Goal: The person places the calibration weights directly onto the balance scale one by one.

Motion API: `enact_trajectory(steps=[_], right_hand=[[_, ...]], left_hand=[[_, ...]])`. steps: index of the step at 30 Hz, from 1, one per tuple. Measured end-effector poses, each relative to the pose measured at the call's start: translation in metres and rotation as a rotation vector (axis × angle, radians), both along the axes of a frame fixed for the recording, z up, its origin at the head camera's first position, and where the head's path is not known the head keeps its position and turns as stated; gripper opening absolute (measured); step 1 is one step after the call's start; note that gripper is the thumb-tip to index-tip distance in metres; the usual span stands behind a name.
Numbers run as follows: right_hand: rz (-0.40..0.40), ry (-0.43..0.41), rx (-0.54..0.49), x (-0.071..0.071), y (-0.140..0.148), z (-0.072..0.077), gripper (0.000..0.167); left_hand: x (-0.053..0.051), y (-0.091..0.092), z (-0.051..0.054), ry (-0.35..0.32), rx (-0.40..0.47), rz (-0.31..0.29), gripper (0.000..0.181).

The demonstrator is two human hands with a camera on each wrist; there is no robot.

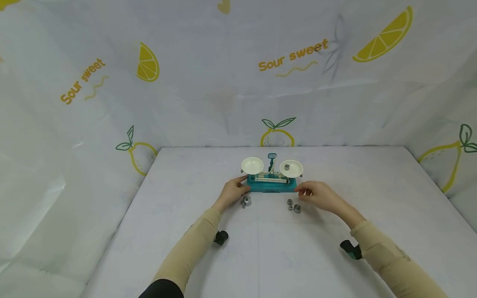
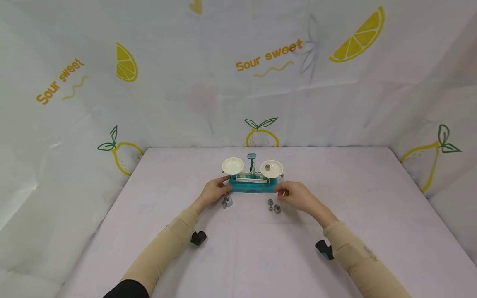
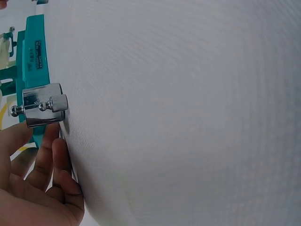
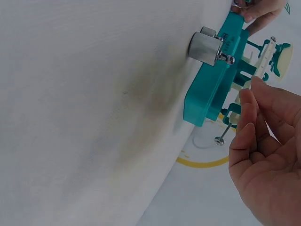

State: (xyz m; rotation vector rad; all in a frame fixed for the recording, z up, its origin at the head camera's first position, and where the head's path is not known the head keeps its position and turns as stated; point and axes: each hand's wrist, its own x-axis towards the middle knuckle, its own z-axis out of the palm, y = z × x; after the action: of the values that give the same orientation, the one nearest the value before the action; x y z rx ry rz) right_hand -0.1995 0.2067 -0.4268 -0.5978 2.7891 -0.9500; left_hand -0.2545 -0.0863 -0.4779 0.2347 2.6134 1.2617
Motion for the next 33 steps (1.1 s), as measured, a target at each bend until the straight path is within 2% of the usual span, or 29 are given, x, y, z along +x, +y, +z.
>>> enact_trajectory(steps=[9, 19, 24, 33], right_hand=[[0.055, -0.108, 0.02, 0.003, 0.004, -0.008, 0.019], [0.055, -0.22, 0.052, 0.002, 0.003, -0.021, 0.023], [0.062, -0.231, 0.053, 0.003, 0.002, -0.022, 0.024], [0.071, -0.198, 0.077, 0.005, 0.0, -0.023, 0.022]], left_hand=[[0.001, 0.0, 0.0, 0.003, 0.009, -0.011, 0.053], [0.001, 0.001, 0.001, -0.011, 0.019, 0.012, 0.053], [0.001, 0.001, 0.002, -0.012, 0.021, 0.014, 0.053], [0.002, 0.001, 0.001, -0.016, 0.018, 0.016, 0.053]])
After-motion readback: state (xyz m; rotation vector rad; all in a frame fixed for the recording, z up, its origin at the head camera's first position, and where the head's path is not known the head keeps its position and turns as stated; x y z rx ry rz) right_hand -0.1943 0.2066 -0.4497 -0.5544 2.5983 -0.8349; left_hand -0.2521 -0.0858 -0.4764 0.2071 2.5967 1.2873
